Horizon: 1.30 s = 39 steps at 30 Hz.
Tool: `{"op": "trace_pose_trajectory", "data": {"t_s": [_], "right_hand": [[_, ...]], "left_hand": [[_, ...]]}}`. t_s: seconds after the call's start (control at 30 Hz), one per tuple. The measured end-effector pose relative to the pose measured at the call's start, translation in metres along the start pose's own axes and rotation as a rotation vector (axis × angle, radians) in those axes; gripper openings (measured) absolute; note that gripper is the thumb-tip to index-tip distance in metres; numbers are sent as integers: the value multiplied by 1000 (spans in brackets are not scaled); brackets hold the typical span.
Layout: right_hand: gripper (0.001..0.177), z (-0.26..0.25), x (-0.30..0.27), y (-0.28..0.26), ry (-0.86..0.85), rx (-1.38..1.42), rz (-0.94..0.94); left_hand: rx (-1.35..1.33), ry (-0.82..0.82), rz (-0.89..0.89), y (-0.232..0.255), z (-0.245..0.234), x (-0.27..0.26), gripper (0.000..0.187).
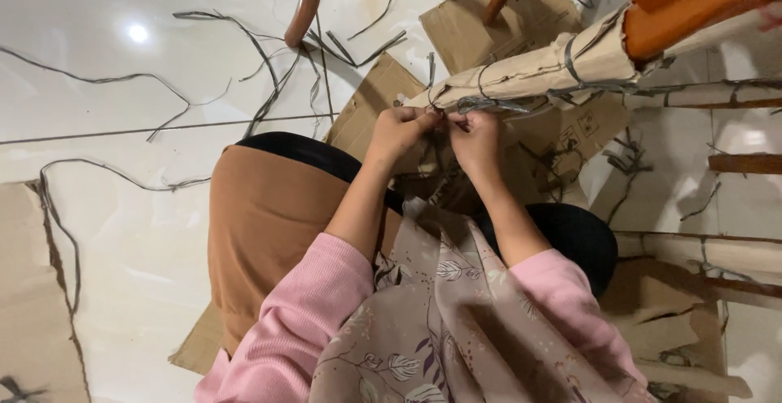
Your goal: Wrapping wooden chair legs with cardboard and securing them with plastic string for protection during transport.
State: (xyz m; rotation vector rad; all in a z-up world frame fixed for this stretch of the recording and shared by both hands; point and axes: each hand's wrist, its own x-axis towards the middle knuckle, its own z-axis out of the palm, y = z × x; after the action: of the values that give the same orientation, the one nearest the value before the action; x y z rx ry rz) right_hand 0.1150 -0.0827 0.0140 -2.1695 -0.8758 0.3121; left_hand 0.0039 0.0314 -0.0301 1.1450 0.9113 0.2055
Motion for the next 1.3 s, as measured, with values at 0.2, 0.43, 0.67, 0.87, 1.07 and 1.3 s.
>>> {"op": "trace_pose_trajectory", "data": {"t_s": [0.2,0.43,0.67,0.87,1.07,1.3], "right_hand": [[10,16,8,15,43,116,146],[10,8,1,-23,42,484,301],[19,17,2,-13,148,464,330],[24,15,-1,-8,94,624,398],[16,12,2,9,39,575,307],[21,4,-1,13,-23,607,228]], "left_hand": [[-5,-8,7,3,0,-2,36],[61,30,40,-9,0,1,31],[119,91,112,-14,3,6,28],[149,108,130,-9,2,-3,28],[513,372,680,27,-8,-48,13],[555,301,844,23,-6,-51,13]]}}
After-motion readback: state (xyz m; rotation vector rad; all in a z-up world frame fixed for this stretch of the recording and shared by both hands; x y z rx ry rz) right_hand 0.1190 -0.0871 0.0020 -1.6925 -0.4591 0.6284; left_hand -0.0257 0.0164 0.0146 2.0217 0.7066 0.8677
